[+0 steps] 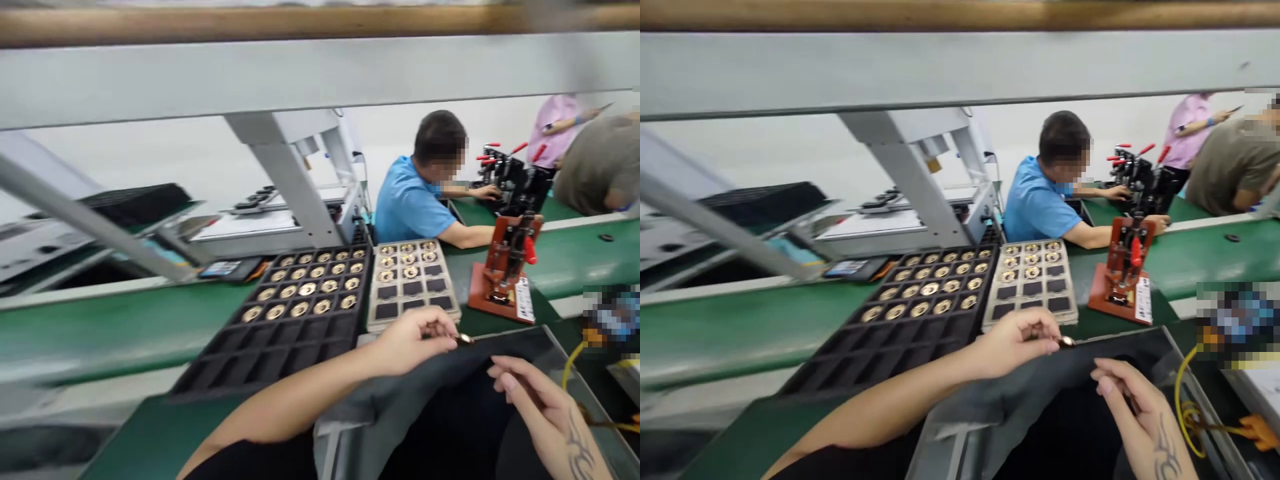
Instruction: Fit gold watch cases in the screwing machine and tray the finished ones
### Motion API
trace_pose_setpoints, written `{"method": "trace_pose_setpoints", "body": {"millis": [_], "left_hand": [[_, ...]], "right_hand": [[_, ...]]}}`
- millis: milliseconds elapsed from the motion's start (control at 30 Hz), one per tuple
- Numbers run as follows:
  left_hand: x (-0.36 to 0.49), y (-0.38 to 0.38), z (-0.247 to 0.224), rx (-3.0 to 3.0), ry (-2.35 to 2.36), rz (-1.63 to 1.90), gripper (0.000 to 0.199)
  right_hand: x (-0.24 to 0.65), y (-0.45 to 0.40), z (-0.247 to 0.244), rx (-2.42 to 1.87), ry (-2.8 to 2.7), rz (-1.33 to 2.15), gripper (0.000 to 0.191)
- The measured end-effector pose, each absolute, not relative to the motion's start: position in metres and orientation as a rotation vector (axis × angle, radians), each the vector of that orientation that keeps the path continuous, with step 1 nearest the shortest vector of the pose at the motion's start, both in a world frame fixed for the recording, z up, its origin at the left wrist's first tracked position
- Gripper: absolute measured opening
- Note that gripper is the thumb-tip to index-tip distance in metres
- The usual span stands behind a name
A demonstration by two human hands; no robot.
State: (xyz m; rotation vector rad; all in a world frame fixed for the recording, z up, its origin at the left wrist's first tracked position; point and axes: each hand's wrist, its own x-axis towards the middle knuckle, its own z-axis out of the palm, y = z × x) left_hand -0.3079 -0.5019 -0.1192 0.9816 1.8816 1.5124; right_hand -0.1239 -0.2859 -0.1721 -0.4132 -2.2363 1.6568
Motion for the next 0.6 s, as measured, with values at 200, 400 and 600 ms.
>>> {"method": "trace_pose_setpoints", "body": {"millis": [200,400,600], "left_hand": [[-0.354,-0.633,-0.126,0.695,2.930,1.146,0.019],[-0.356,-0.682,-0.166,0.523,3.013,0.952,0.022],[-0.357,-0.680,-0.171,0.615,2.886,0.827,0.025]], "right_hand": [[-0.116,-0.271,-0.195,-0.560,-2.349,1.724,0.052],[-0.112,-0.260,-0.209,-0.546,-2.373,1.791,0.050],[-0.098,-0.254,-0.222,-0.579,-2.358,1.779,0.047]]}}
